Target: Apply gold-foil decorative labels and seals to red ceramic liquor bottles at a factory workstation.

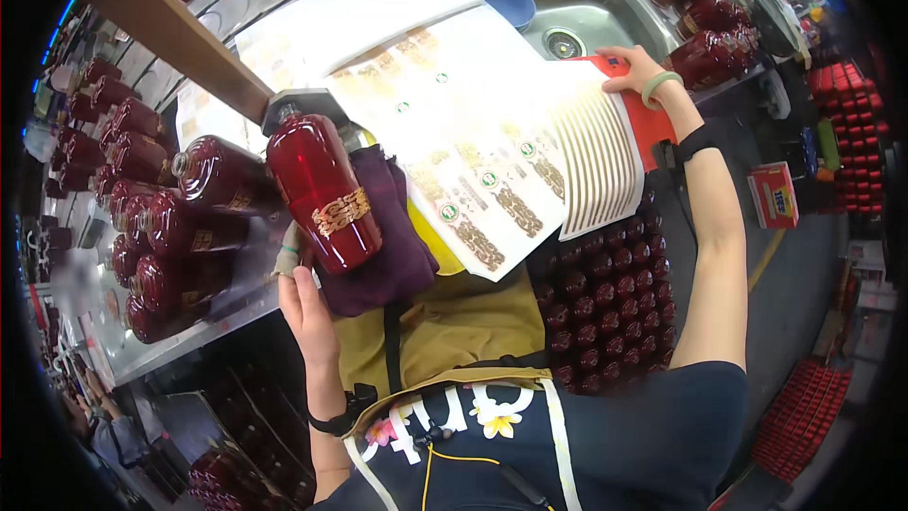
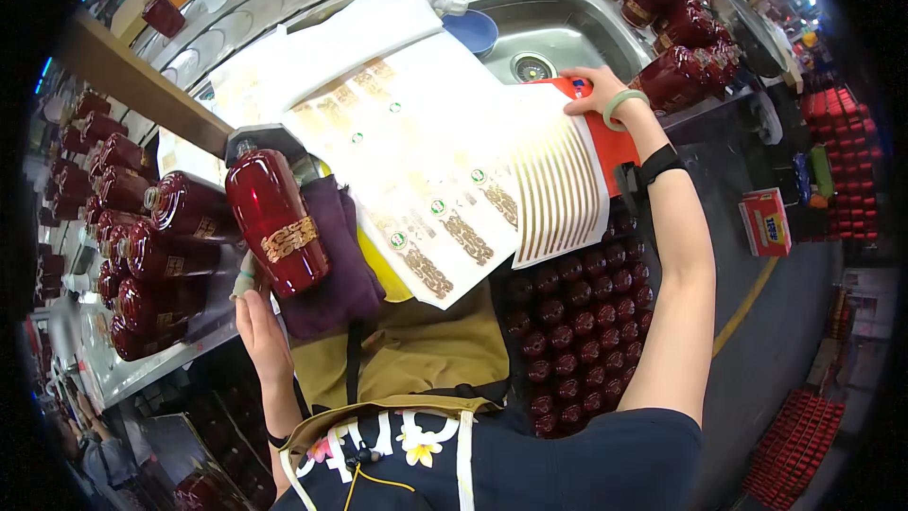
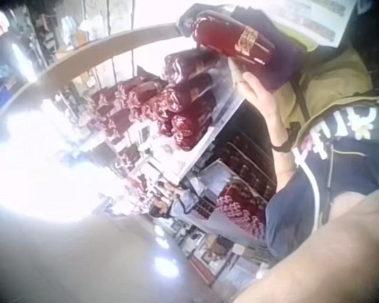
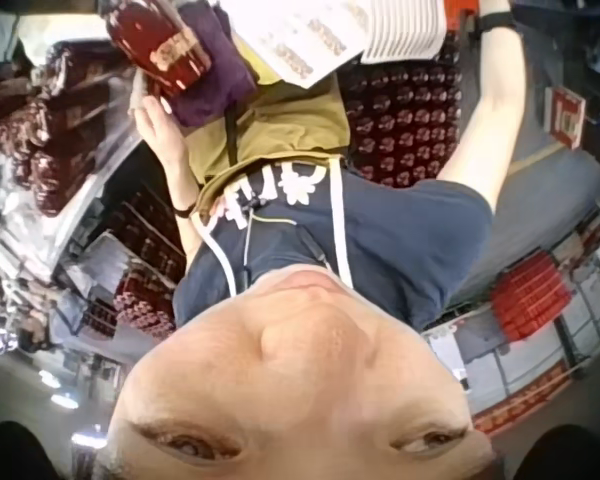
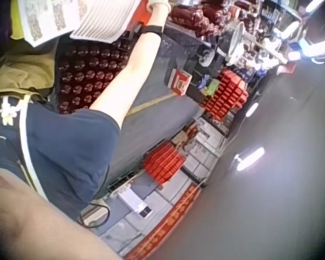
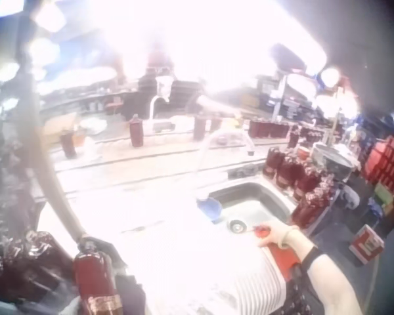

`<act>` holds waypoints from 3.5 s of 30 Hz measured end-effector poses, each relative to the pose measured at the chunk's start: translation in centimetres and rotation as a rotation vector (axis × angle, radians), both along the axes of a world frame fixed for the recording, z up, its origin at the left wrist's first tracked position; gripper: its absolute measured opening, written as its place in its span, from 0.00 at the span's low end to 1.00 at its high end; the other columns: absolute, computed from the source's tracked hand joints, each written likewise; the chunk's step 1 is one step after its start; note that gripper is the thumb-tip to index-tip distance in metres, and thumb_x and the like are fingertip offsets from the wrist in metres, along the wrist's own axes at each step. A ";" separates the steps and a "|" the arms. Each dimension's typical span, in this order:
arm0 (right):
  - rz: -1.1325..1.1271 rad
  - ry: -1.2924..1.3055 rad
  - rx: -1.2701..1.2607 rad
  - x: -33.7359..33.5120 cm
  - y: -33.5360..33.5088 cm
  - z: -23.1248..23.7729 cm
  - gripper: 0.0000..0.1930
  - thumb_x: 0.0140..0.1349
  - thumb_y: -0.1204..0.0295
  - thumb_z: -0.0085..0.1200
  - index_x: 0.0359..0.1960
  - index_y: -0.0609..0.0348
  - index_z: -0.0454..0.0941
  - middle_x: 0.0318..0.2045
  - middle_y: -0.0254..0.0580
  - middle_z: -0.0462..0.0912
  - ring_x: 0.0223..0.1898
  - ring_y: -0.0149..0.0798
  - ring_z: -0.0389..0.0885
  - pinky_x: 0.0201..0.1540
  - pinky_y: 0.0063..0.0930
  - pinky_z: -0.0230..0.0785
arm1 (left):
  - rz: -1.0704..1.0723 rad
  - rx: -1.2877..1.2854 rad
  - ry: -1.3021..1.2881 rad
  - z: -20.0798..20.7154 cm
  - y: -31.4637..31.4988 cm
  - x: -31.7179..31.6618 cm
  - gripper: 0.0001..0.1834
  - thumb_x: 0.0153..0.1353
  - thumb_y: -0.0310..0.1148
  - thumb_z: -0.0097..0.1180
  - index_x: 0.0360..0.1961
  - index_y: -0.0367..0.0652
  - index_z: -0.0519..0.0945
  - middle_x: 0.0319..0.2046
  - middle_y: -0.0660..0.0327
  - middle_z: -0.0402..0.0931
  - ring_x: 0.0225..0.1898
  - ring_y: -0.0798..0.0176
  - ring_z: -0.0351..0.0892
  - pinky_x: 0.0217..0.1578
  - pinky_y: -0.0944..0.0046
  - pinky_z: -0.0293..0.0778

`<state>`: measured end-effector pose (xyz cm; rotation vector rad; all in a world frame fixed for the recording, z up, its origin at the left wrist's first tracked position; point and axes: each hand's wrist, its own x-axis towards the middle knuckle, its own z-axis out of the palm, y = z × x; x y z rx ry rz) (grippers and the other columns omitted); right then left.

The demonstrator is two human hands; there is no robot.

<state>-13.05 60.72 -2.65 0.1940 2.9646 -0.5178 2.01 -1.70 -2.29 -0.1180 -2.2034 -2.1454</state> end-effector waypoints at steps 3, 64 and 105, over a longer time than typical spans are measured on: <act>0.066 -0.013 -0.156 -1.9 1.4 -0.8 0.27 0.56 0.64 0.76 0.58 0.51 0.88 0.50 0.53 0.90 0.52 0.43 0.87 0.58 0.35 0.78 | 0.001 -0.018 0.042 0.0 0.0 0.4 0.30 0.82 0.37 0.45 0.77 0.28 0.62 0.76 0.46 0.65 0.77 0.51 0.64 0.77 0.49 0.58; 0.189 0.143 -0.836 13.1 -39.9 5.2 0.08 0.64 0.72 0.71 0.34 0.64 0.86 0.29 0.39 0.84 0.30 0.32 0.79 0.36 0.28 0.71 | 0.108 0.115 -0.016 0.6 3.3 0.7 0.39 0.72 0.26 0.63 0.78 0.28 0.59 0.78 0.47 0.61 0.79 0.56 0.59 0.78 0.54 0.53; 0.254 0.029 -0.764 12.2 -37.9 6.0 0.08 0.65 0.70 0.70 0.36 0.63 0.87 0.30 0.42 0.85 0.29 0.38 0.79 0.35 0.32 0.68 | 0.251 -0.725 0.774 0.0 2.9 0.3 0.12 0.52 0.17 0.70 0.40 0.27 0.86 0.54 0.46 0.87 0.56 0.45 0.84 0.52 0.53 0.85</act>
